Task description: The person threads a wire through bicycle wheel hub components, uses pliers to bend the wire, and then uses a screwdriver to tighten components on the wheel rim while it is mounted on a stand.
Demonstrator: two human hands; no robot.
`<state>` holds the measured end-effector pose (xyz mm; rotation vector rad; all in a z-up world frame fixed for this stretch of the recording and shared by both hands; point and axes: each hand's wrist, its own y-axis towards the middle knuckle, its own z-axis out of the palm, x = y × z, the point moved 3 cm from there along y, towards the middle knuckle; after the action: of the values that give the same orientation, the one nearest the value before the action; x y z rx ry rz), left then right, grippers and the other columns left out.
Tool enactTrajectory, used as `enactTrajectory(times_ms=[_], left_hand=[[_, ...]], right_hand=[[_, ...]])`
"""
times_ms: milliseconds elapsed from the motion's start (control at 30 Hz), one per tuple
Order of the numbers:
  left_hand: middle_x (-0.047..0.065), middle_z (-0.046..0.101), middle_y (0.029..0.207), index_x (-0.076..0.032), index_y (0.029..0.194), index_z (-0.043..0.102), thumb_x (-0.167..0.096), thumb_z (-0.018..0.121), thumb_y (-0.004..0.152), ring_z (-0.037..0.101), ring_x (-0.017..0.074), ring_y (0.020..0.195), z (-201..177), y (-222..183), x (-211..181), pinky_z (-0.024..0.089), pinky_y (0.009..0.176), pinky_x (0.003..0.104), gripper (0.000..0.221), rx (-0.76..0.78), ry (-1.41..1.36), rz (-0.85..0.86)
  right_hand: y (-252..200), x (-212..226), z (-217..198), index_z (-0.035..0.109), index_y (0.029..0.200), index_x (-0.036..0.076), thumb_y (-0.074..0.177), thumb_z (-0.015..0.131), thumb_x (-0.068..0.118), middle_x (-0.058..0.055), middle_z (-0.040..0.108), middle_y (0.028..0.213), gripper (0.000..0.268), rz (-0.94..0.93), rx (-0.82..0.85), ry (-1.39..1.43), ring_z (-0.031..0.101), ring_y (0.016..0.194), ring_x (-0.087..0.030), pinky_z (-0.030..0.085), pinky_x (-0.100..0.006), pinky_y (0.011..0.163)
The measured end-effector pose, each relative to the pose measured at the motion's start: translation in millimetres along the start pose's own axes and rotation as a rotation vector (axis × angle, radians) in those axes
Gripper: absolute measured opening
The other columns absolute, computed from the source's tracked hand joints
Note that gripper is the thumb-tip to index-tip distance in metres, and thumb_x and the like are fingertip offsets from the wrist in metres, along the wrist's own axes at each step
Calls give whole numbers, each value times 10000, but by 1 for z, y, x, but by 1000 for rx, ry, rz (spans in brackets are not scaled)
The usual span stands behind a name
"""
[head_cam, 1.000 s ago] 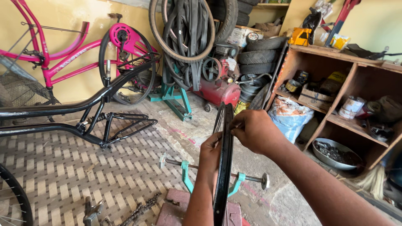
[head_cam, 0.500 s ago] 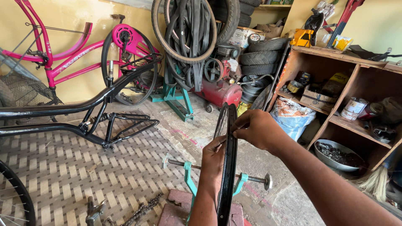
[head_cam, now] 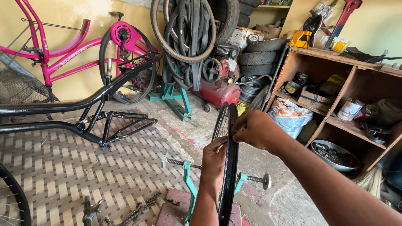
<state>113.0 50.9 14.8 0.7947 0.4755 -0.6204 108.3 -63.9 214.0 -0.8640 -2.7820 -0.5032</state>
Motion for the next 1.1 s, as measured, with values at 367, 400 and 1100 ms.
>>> enactTrajectory(times_ms=[367, 400, 1100], left_hand=[[23, 737, 909, -4, 1129, 762, -157, 684, 993, 632, 59, 768, 22, -18, -28, 487, 679, 222, 219, -69, -79, -102], [25, 739, 910, -4, 1128, 758, -157, 684, 990, 637, 61, 769, 23, -19, -29, 490, 682, 222, 219, -70, -90, -108], [13, 728, 887, -37, 1092, 748, -222, 684, 962, 638, 66, 769, 29, -26, -41, 494, 699, 247, 234, -69, -121, -195]], right_hand=[[11, 6, 0, 840, 922, 135, 705, 837, 272, -98, 798, 927, 256, -41, 86, -234, 753, 895, -276, 575, -373, 870], [11, 6, 0, 840, 924, 138, 707, 834, 268, -96, 800, 925, 253, -47, 90, -233, 755, 893, -275, 577, -373, 868], [2, 16, -2, 818, 943, 159, 709, 856, 266, -67, 797, 964, 260, -26, 103, -267, 756, 929, -256, 581, -366, 893]])
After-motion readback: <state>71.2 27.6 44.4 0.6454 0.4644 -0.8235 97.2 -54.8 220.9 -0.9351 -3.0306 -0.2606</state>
